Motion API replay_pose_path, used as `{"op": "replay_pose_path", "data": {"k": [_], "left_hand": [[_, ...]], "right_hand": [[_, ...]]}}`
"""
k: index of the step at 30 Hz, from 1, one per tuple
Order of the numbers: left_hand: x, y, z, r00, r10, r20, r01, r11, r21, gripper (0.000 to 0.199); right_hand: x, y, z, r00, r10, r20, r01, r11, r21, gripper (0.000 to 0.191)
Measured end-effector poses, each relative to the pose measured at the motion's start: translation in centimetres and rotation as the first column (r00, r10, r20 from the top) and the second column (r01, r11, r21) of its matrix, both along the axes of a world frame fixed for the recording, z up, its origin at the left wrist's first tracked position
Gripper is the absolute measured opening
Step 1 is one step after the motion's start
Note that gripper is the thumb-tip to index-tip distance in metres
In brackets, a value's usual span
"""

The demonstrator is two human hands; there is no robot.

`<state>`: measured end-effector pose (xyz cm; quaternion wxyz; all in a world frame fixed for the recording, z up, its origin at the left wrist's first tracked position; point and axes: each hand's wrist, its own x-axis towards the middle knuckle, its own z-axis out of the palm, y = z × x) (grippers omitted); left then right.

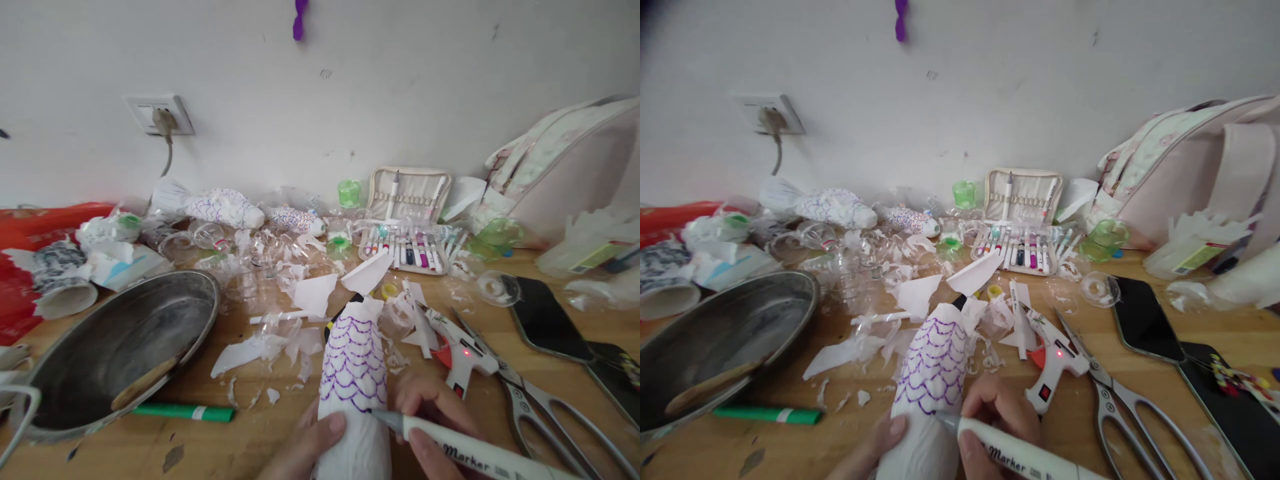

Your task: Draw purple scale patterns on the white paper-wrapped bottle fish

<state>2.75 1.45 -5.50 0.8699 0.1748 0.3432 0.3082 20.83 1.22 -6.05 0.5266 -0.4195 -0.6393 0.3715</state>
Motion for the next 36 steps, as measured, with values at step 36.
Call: {"op": "replay_pose_path", "data": {"k": [36], "left_hand": [[0.1,-0.2,-0.4,0.996,-0.087,0.014,0.089,0.987,-0.134,0.073]], "right_hand": [[-1.1,-0.3,1.2,0.965,-0.124,-0.23,0.142,0.988,0.063,0.012]]}}
